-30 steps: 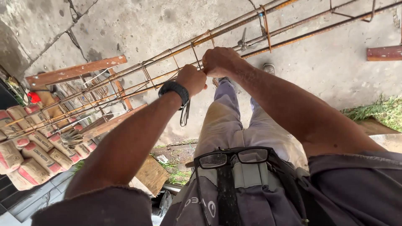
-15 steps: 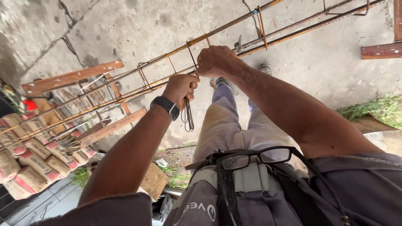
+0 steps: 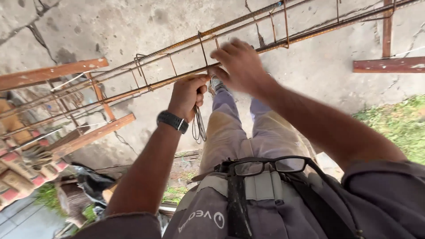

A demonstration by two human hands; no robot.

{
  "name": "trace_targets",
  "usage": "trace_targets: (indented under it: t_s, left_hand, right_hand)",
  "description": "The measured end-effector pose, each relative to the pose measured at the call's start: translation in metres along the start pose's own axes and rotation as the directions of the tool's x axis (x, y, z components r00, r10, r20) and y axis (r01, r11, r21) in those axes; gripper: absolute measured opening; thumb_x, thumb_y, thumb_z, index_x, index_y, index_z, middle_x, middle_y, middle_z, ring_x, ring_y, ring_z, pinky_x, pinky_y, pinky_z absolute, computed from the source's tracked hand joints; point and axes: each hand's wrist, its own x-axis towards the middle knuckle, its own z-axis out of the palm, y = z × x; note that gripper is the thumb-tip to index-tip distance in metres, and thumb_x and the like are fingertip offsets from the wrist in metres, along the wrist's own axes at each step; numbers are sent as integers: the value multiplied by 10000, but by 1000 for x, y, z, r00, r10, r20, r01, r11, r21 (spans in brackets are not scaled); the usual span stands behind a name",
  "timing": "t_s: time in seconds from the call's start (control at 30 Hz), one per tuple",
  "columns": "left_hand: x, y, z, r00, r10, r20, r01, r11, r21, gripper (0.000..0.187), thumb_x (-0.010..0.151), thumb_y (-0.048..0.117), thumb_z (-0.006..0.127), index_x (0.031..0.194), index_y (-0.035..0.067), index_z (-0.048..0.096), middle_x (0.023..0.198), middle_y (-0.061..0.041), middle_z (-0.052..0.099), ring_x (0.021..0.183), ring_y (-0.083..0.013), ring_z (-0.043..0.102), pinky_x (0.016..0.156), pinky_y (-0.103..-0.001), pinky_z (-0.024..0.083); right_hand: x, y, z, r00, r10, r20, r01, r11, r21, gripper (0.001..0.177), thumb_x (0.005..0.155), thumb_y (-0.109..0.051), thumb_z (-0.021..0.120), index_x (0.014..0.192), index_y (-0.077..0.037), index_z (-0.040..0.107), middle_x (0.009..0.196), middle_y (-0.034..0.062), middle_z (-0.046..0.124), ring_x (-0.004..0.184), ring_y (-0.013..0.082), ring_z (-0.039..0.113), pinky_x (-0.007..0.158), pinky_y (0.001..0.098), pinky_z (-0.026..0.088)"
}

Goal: The person uses pliers to twist wire ties around the intersections of a rebar grid structure. They repeatedly wrap the wire and twist it to secure the metal rods together, working along the length of the framework.

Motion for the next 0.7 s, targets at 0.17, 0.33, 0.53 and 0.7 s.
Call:
trace_targets:
  t_s: [0.17,0.33,0.53,0.7]
  left_hand:
    - [-6,22,3,1000,3,6,-4,975,223,176,854,47,605,986,-28,694,607,-106,537,433,-109,369,384,-244,264]
    - [-19,39,7,997,15,73,-43,913,405,236,890,108,577,1049,-24,691,630,-118,618,441,-134,450,385,-264,379]
    - [-13,37,6,995,-17,95,-20,931,366,328,817,16,532,1104,-60,674,601,-138,590,458,-177,481,390,-287,374]
    - [-11,42,-1,995,-26,92,-11,923,385,324,830,52,609,1116,-60,710,715,-128,635,494,-145,513,411,-273,398]
  right_hand:
    - [-73,30,31,989,50,-141,-44,998,46,276,1036,-244,580,865,-110,749,700,27,706,590,166,647,635,337,574]
    - [-59,91,72,858,512,-47,-509,859,62,852,879,-320,810,1501,16,336,1250,250,600,1007,358,622,702,456,557]
    - [-34,146,127,809,580,-98,-587,808,-57,443,957,-286,745,1327,-88,602,1162,120,673,853,248,667,579,355,560]
    - [-51,150,121,895,354,-272,-421,871,-251,274,1046,-296,625,1266,-140,676,1000,25,727,743,136,655,498,279,526]
